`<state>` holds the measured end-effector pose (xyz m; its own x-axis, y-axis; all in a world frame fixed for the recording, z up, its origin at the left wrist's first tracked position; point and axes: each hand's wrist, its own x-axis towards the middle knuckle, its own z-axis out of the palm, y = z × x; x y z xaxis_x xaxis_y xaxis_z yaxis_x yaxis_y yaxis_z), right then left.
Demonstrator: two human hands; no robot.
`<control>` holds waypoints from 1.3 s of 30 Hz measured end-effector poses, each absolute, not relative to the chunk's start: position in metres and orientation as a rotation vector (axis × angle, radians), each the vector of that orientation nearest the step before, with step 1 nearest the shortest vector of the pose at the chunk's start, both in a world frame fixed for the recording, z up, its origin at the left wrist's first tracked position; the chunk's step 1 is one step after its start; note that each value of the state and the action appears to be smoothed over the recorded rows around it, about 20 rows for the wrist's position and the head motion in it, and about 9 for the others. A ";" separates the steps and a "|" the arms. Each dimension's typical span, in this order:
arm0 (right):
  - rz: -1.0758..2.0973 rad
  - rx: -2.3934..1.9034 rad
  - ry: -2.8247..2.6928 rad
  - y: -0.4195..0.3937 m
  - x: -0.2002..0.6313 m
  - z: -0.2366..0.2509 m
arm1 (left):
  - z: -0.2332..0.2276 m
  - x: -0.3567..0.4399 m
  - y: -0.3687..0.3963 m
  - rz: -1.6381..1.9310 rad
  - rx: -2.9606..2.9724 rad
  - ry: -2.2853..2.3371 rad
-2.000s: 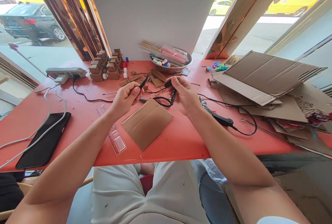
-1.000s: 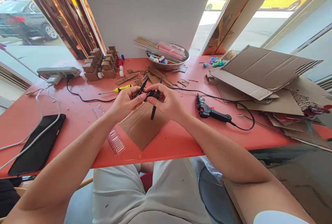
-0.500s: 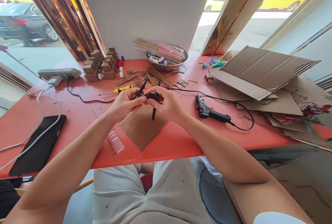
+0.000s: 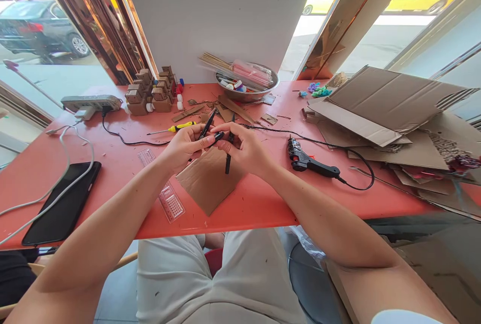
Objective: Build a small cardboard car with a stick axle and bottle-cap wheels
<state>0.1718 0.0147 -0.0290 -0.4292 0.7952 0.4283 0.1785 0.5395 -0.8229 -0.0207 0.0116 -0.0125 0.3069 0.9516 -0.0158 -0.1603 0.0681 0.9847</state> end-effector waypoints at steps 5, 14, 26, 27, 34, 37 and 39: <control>1.025 -0.768 -1.802 0.008 0.175 -0.025 | -0.009 -0.025 0.015 1.182 0.995 0.922; 1.051 -0.765 -1.889 -0.006 0.164 -0.020 | -0.002 -0.021 0.014 1.263 0.772 0.974; 1.064 -0.839 -1.889 -0.008 0.159 -0.025 | 0.004 -0.016 0.009 1.285 0.704 0.954; 1.065 -0.842 -1.889 -0.008 0.160 -0.025 | 0.004 -0.017 0.009 1.292 0.704 0.953; 1.092 -0.903 -1.864 -0.006 0.161 -0.023 | -0.003 -0.017 0.009 1.307 0.931 0.957; 1.102 -0.909 -1.826 -0.003 0.160 -0.025 | -0.006 -0.016 0.007 1.300 1.132 0.955; 1.138 -0.903 -1.780 -0.002 0.159 -0.026 | -0.008 -0.015 0.006 1.299 1.202 0.942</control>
<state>0.1588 -0.0022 -0.0264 -0.4074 0.8769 0.2550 0.1367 0.3347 -0.9324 -0.0149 0.0059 -0.0080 0.0902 0.9880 0.1257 -0.1873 -0.1072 0.9764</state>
